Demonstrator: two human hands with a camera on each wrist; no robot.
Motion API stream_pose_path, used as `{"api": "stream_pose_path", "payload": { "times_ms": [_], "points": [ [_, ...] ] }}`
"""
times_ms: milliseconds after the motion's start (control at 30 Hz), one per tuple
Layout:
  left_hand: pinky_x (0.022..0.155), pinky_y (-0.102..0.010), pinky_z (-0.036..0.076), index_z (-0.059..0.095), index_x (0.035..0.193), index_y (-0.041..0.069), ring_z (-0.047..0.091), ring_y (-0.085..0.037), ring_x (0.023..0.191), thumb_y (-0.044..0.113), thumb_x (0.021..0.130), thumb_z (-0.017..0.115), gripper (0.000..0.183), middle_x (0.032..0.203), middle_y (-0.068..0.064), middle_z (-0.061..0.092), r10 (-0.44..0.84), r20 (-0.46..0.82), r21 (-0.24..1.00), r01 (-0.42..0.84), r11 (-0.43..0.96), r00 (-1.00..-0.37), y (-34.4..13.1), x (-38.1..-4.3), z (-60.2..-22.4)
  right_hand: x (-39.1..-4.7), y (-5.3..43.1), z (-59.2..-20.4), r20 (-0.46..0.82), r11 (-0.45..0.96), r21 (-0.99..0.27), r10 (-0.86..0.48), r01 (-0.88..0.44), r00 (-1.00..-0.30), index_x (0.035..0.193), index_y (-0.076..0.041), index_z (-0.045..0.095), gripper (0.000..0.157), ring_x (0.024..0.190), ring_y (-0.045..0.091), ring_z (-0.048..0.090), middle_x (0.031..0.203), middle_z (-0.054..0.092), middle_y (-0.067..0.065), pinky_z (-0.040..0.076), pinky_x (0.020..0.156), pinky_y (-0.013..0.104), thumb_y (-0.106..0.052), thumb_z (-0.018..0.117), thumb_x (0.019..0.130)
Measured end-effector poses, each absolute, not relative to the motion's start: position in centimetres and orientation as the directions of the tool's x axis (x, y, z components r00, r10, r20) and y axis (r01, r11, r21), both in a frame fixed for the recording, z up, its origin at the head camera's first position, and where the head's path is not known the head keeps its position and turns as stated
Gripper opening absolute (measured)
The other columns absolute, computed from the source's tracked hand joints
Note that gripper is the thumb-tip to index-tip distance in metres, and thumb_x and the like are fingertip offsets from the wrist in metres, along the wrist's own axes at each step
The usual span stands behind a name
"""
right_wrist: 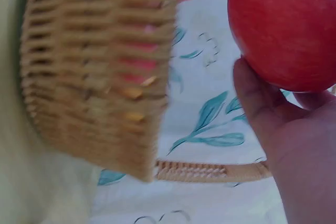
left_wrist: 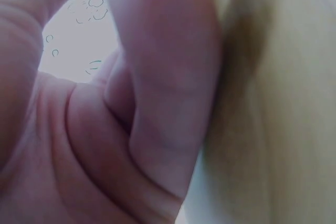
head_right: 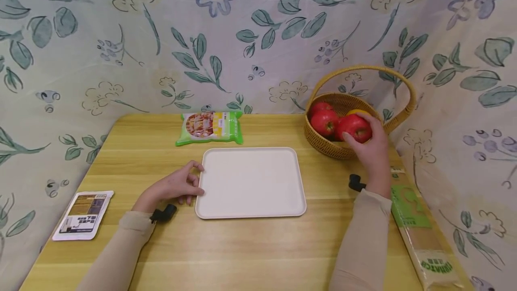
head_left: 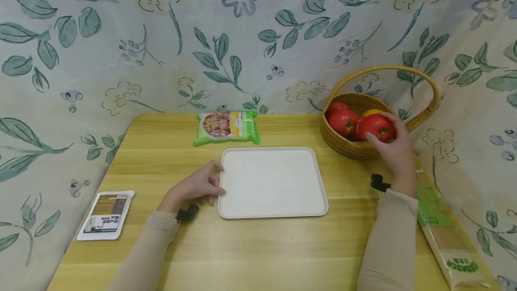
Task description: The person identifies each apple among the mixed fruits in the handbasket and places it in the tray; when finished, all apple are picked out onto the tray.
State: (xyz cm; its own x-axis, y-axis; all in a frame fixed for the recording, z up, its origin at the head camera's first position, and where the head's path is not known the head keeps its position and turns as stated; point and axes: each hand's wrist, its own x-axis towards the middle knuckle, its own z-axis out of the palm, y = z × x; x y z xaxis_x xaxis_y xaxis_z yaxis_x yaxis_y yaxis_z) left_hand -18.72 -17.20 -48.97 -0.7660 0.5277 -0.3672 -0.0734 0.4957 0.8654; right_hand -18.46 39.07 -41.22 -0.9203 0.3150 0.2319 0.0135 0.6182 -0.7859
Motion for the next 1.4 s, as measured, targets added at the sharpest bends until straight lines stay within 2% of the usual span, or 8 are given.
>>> {"api": "stream_pose_path", "payload": {
  "times_ms": [200, 367, 467, 700, 967, 1167, 1300, 1400],
  "points": [
    [0.048, -0.026, 0.047, 0.035, 0.143, 0.009, 0.062, -0.015, 0.053, 0.020, 0.095, 0.081, 0.068, 0.080, -0.005, 0.065, 0.523, -0.366, 0.866, -0.076, 0.494, -0.769, -17.2, -18.7, -48.9, -17.9, 37.6, -39.0, 0.220, 0.626, -0.779, 0.310, 0.025, -0.925, 0.157, -0.044, 0.047, 0.069, 0.137, 0.036, 0.049, 0.164, 0.046, 0.013, 0.051, 0.101, 0.037, -0.039, 0.079, 0.095],
    [0.049, -0.027, 0.048, 0.035, 0.144, 0.009, 0.063, -0.016, 0.054, 0.021, 0.094, 0.082, 0.069, 0.079, -0.005, 0.066, 0.522, -0.364, 0.868, -0.077, 0.491, -0.771, -17.1, -18.6, -48.9, -17.6, 35.4, -37.9, 0.244, 0.641, -0.767, 0.260, -0.022, -0.934, 0.156, -0.041, 0.049, 0.068, 0.128, 0.025, 0.052, 0.159, 0.051, 0.011, 0.046, 0.087, 0.013, -0.038, 0.080, 0.095],
    [0.048, -0.027, 0.048, 0.035, 0.143, 0.009, 0.063, -0.016, 0.054, 0.021, 0.094, 0.082, 0.069, 0.079, -0.005, 0.066, 0.523, -0.365, 0.869, -0.081, 0.488, -0.770, -17.2, -18.6, -49.0, -17.8, 34.0, -37.6, 0.260, 0.635, -0.770, 0.209, -0.072, -0.943, 0.156, -0.037, 0.049, 0.068, 0.128, 0.022, 0.051, 0.159, 0.051, 0.008, 0.044, 0.083, 0.006, -0.034, 0.080, 0.095],
    [0.048, -0.027, 0.047, 0.035, 0.144, 0.009, 0.062, -0.016, 0.054, 0.022, 0.094, 0.082, 0.070, 0.079, -0.005, 0.065, 0.527, -0.365, 0.873, -0.085, 0.481, -0.768, -17.3, -18.6, -49.1, -18.7, 30.8, -37.6, 0.408, 0.584, -0.752, 0.051, -0.304, -0.912, 0.148, -0.020, 0.059, 0.063, 0.128, 0.005, 0.044, 0.146, 0.050, -0.003, 0.044, 0.096, 0.011, -0.012, 0.083, 0.091],
    [0.048, -0.026, 0.048, 0.035, 0.144, 0.012, 0.062, -0.015, 0.054, 0.023, 0.095, 0.081, 0.069, 0.080, -0.003, 0.065, 0.529, -0.362, 0.870, -0.075, 0.487, -0.767, -17.3, -18.6, -49.1, -19.3, 26.8, -37.9, 0.311, 0.465, -0.839, -0.017, -0.282, -0.950, 0.156, -0.017, 0.038, 0.077, 0.132, 0.017, 0.047, 0.154, 0.047, 0.009, 0.050, 0.095, 0.011, -0.013, 0.081, 0.093],
    [0.048, -0.026, 0.047, 0.034, 0.143, 0.011, 0.062, -0.016, 0.053, 0.022, 0.094, 0.082, 0.069, 0.080, -0.004, 0.065, 0.529, -0.355, 0.874, -0.074, 0.480, -0.771, -17.3, -18.4, -49.0, -20.0, 23.6, -38.7, 0.253, 0.387, -0.881, -0.097, -0.271, -0.963, 0.148, -0.009, 0.040, 0.071, 0.133, 0.027, 0.051, 0.149, 0.050, 0.013, 0.055, 0.090, 0.014, -0.011, 0.082, 0.091],
    [0.047, -0.027, 0.047, 0.034, 0.142, 0.010, 0.062, -0.016, 0.053, 0.020, 0.094, 0.082, 0.068, 0.079, -0.004, 0.064, 0.538, -0.341, 0.881, -0.063, 0.469, -0.771, -17.3, -18.4, -49.0, -20.5, 21.4, -39.2, 0.225, 0.375, -0.889, -0.146, -0.265, -0.963, 0.147, -0.010, 0.044, 0.067, 0.132, 0.030, 0.053, 0.149, 0.052, 0.013, 0.058, 0.092, 0.022, -0.012, 0.082, 0.091],
    [0.047, -0.027, 0.048, 0.034, 0.142, 0.010, 0.061, -0.016, 0.053, 0.019, 0.094, 0.081, 0.068, 0.078, -0.003, 0.064, 0.542, -0.334, 0.884, -0.057, 0.464, -0.771, -17.3, -18.4, -49.0, -20.9, 19.7, -39.6, 0.203, 0.381, -0.888, -0.175, -0.256, -0.963, 0.148, -0.011, 0.045, 0.067, 0.133, 0.032, 0.053, 0.150, 0.051, 0.013, 0.060, 0.096, 0.037, -0.015, 0.081, 0.092]
  ]
}}
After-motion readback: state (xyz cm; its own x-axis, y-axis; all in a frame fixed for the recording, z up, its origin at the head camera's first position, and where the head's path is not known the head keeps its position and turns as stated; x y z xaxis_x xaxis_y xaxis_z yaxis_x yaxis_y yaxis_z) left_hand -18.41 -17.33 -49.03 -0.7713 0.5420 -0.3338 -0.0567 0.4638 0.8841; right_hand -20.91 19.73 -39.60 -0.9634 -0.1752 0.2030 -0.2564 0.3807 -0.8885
